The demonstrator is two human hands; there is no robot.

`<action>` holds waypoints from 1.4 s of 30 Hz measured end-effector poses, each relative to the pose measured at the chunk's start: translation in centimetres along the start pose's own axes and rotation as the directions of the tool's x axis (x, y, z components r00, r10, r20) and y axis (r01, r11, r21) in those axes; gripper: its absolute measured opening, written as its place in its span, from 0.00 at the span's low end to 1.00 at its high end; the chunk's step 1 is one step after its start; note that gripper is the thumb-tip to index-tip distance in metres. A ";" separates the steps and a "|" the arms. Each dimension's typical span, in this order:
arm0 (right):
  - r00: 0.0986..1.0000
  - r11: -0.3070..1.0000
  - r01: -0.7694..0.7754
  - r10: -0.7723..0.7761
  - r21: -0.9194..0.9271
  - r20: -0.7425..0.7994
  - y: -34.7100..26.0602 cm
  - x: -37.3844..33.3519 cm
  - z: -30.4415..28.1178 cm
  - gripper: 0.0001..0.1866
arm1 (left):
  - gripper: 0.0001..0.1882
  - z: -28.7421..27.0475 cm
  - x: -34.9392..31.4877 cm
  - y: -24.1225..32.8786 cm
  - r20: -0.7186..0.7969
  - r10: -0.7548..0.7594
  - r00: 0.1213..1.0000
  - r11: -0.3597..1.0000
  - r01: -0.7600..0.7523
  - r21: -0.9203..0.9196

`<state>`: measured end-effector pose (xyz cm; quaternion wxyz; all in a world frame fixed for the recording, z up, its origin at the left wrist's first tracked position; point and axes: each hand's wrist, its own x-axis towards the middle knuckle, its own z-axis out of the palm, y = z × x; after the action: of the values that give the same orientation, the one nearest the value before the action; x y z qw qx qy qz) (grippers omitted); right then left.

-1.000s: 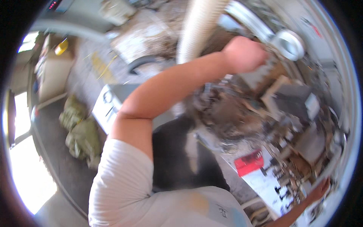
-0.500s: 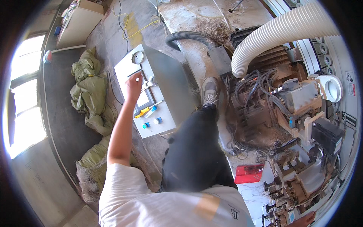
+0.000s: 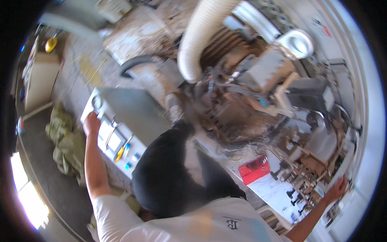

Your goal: The person unscrews and removes components from a woodworking machine using a screwdriver, operates the control panel, and then uses a screwdriver on a wooden panel held by another person.

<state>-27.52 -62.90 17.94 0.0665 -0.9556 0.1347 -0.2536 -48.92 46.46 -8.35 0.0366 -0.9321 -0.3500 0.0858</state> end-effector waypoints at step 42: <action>0.967 0.963 -0.205 0.227 0.174 -0.119 -7.4 -2.7 0.4 0.15 | 0.11 -16.5 6.5 62.6 0.032 0.568 0.822 -0.305 0.247 -0.920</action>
<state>-27.88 -55.03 17.80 0.1609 -0.9069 0.2219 -0.3200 -0.61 3.52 -1.08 -0.8231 -0.5544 -0.1221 0.0129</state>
